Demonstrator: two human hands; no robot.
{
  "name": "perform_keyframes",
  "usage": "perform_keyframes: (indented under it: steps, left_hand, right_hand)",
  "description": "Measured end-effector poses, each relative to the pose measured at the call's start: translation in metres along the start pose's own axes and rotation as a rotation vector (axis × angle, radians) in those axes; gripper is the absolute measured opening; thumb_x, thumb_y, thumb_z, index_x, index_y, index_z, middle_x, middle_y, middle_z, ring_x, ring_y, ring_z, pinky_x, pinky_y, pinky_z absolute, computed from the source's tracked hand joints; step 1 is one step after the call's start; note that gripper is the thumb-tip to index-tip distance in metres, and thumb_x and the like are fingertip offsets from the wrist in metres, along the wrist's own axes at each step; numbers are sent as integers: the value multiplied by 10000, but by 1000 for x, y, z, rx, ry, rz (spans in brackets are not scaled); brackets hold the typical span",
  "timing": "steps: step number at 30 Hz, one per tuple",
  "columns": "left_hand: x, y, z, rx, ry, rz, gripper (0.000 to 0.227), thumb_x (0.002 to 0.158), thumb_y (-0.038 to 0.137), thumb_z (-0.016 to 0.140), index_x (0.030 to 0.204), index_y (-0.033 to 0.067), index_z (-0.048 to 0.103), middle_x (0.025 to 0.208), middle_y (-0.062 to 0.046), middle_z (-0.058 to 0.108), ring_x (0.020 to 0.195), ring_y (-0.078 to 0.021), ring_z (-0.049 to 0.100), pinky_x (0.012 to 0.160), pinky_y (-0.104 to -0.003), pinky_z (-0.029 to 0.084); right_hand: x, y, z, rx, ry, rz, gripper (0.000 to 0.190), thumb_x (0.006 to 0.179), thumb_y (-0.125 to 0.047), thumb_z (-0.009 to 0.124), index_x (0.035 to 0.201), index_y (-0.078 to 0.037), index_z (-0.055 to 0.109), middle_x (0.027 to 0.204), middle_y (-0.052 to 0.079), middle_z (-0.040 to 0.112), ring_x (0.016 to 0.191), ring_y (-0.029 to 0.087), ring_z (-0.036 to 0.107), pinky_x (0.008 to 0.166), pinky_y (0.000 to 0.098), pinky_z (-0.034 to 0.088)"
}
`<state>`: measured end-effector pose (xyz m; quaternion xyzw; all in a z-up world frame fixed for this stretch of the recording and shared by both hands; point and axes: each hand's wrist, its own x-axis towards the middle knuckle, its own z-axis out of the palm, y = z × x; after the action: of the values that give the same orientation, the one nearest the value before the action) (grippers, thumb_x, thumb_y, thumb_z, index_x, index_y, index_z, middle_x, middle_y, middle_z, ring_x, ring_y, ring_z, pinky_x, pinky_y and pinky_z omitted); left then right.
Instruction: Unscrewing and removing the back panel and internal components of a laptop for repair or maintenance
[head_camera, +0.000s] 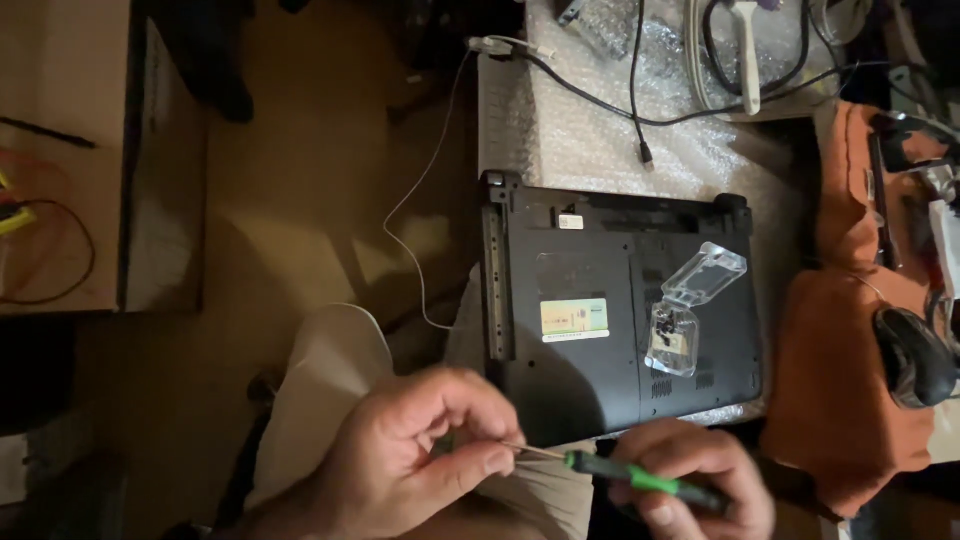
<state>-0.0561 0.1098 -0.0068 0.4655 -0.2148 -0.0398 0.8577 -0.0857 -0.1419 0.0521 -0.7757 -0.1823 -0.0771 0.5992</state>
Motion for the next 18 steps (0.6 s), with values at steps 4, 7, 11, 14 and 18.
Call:
perform_keyframes:
  steps: [4, 7, 11, 14, 18]
  left_hand:
    - [-3, -22, -17, -90, 77, -2, 715, 850, 222, 845, 1389, 3, 428, 1048, -122, 625, 750, -121, 568, 615, -234, 501]
    - [-2, -39, -30, 118, 232, 10, 468, 933, 272, 704, 1269, -4, 534, 902, -70, 625, 793, -136, 588, 664, -243, 527]
    - [-9, -66, -27, 204, 375, -185, 256, 939, 127, 675, 1158, 9, 618, 868, -51, 657, 801, -101, 612, 732, -221, 511]
    - [-11, -77, -24, 234, 314, -306, 292, 918, 174, 693, 1162, 19, 654, 899, -55, 699, 765, -119, 662, 608, -214, 573]
    - [-12, -87, -16, 170, 289, -391, 298, 891, 198, 737, 1136, 34, 689, 880, -17, 701, 737, -83, 632, 627, -208, 548]
  right_hand:
    - [21, -9, -21, -251, -80, -2, 170, 909, -212, 659, 948, -61, 592, 741, 93, 702, 703, 181, 718, 681, 256, 615]
    - [50, -20, -34, -618, -233, 49, 161, 845, -179, 714, 937, -57, 663, 942, 87, 776, 859, 169, 793, 830, 263, 631]
    - [77, -17, -24, -670, -360, 70, 165, 854, -209, 744, 952, -103, 663, 924, 12, 784, 746, 90, 766, 680, 195, 600]
    - [85, -14, -18, -753, -412, 59, 160, 854, -231, 749, 911, -100, 677, 891, 10, 779, 755, 109, 767, 687, 214, 594]
    - [88, -15, -13, -803, -458, 31, 170, 865, -261, 734, 914, -108, 681, 855, -4, 764, 703, 100, 749, 616, 209, 572]
